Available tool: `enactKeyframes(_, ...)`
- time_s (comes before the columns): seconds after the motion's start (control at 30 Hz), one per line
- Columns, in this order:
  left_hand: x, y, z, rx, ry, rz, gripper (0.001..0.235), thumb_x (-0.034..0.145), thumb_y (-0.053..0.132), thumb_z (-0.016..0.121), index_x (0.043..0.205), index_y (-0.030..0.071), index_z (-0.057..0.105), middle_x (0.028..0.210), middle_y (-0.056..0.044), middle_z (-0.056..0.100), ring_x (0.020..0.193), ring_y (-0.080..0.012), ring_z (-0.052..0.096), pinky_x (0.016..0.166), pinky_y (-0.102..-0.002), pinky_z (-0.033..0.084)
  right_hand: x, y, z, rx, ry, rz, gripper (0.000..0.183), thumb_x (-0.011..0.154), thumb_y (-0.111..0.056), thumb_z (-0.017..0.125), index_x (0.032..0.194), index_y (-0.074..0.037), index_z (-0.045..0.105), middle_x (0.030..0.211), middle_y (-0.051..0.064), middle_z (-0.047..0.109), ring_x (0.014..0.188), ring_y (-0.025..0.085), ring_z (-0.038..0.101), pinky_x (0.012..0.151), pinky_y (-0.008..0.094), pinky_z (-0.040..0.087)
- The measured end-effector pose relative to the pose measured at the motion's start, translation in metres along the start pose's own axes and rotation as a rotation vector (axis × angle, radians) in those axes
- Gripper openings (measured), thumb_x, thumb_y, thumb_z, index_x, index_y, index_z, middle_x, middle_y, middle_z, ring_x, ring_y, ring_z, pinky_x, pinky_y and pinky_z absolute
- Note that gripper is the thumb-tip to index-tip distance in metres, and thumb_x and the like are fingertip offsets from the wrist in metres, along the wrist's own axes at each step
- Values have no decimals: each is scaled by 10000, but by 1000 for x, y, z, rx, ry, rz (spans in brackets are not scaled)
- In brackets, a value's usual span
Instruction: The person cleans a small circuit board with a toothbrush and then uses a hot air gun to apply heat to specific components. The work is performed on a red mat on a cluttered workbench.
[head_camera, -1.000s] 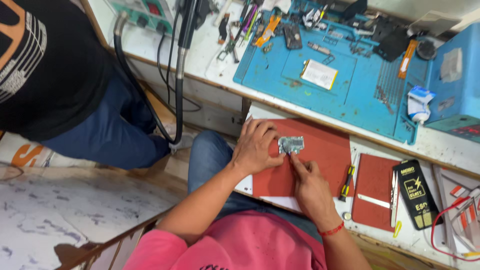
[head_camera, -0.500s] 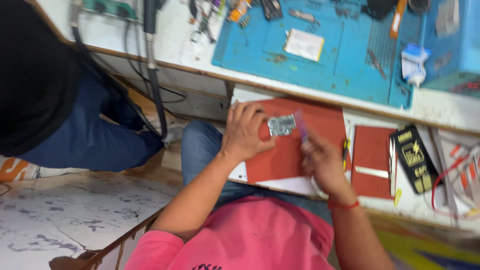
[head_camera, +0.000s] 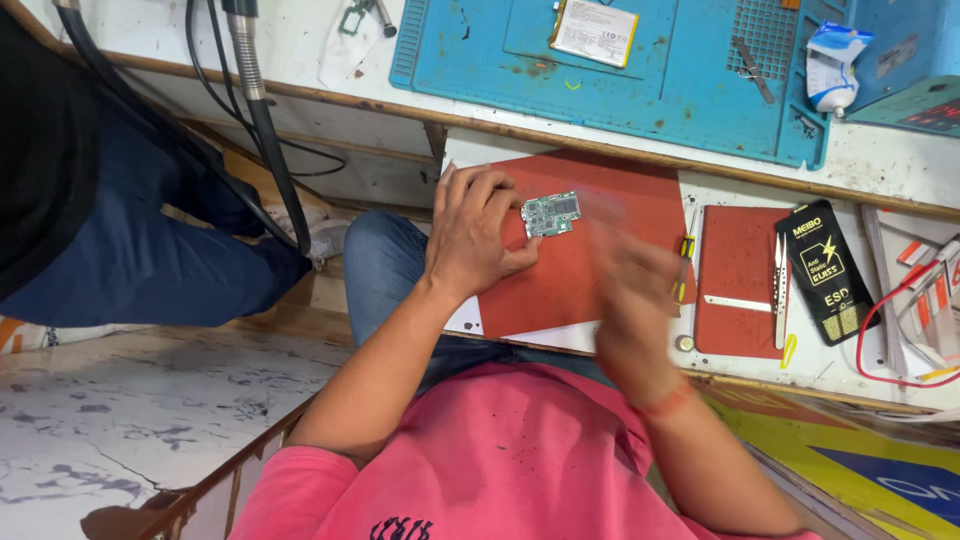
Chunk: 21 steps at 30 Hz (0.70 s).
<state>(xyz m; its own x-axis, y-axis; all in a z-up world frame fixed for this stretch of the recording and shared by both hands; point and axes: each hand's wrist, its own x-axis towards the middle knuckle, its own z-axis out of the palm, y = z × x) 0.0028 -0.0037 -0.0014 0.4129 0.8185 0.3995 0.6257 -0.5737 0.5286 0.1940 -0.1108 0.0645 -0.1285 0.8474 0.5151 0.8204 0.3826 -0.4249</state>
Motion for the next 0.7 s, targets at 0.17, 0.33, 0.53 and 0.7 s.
enactKeyframes(0.17, -1, -2, 3, -5, -7, 24, 484, 707, 350, 867, 1084, 94, 704, 1175, -40, 611, 1212, -276, 534, 1200, -576, 288, 0, 6, 42, -103, -466, 397, 659, 840, 9, 496, 1482, -138, 520, 1161, 189, 575, 783, 435, 659, 647, 526, 559)
enactKeyframes(0.33, 14, -1, -6, -18, 3, 24, 503, 663, 365, 865, 1057, 98, 703, 1163, -62, 605, 1192, -294, 532, 1163, -574, 293, 17, 8, 39, -83, -429, 336, 652, 845, 12, 497, 1477, -147, 517, 1141, 195, 577, 792, 433, 663, 662, 523, 560)
enactKeyframes(0.53, 0, -4, -2, -16, -7, 29, 475, 713, 352, 872, 1062, 83, 695, 1172, -52, 601, 1208, -286, 529, 1191, -574, 296, -8, -12, -44, 210, -1077, 517, 379, 874, -27, 503, 1231, -110, 601, 1079, 116, 580, 625, 370, 700, 592, 511, 510)
enactKeyframes(0.7, 7, 0, 0, -14, -28, 12, 441, 708, 341, 874, 1031, 93, 705, 1136, -32, 609, 1190, -270, 536, 1186, -588, 290, -68, 28, -105, 1237, -916, 1045, 306, 1044, -159, 457, 1305, -56, 579, 1017, 94, 586, 655, 247, 597, 585, 386, 454)
